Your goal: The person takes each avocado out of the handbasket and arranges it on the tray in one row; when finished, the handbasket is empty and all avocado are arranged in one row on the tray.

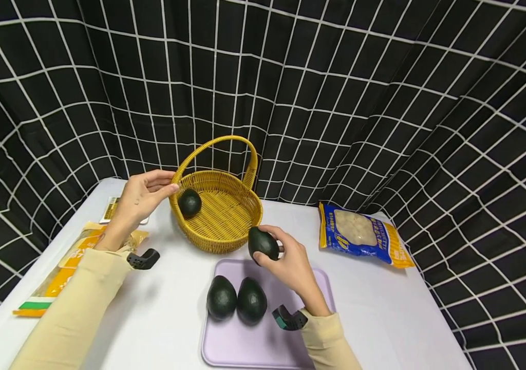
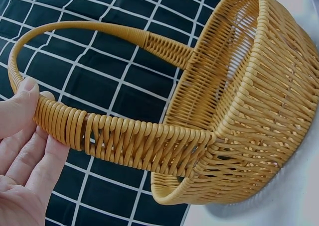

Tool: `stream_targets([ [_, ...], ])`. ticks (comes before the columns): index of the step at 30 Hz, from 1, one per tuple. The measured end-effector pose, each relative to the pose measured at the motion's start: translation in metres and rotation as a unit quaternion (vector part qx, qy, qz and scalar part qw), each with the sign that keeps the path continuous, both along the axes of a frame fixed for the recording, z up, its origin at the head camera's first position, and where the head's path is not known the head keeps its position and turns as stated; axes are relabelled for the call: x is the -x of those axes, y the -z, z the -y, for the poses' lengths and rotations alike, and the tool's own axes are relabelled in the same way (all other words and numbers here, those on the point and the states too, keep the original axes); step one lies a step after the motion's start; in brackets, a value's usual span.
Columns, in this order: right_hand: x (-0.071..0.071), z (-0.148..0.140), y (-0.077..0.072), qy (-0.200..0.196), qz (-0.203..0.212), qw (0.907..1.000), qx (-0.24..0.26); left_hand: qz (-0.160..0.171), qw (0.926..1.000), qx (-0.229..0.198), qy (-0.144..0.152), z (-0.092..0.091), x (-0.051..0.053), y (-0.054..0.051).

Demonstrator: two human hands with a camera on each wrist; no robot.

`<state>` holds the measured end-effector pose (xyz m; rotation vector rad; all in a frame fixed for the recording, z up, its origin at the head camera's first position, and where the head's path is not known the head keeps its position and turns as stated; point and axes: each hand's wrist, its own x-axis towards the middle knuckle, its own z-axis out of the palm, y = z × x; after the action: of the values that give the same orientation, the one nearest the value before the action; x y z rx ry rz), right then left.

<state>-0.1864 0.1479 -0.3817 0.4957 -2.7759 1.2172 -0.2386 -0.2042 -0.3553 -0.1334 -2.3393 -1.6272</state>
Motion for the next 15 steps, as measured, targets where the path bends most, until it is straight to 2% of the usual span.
stream_targets([
  [7,-0.023,-0.018,0.014,0.041,0.001,0.9991,-0.012,0.004,1.0000,0.000,0.000,0.000,0.000,0.000],
  [15,-0.040,-0.032,0.030,0.050,-0.007,0.9987,0.005,-0.002,1.0000,-0.005,0.003,0.000,0.000,0.000],
])
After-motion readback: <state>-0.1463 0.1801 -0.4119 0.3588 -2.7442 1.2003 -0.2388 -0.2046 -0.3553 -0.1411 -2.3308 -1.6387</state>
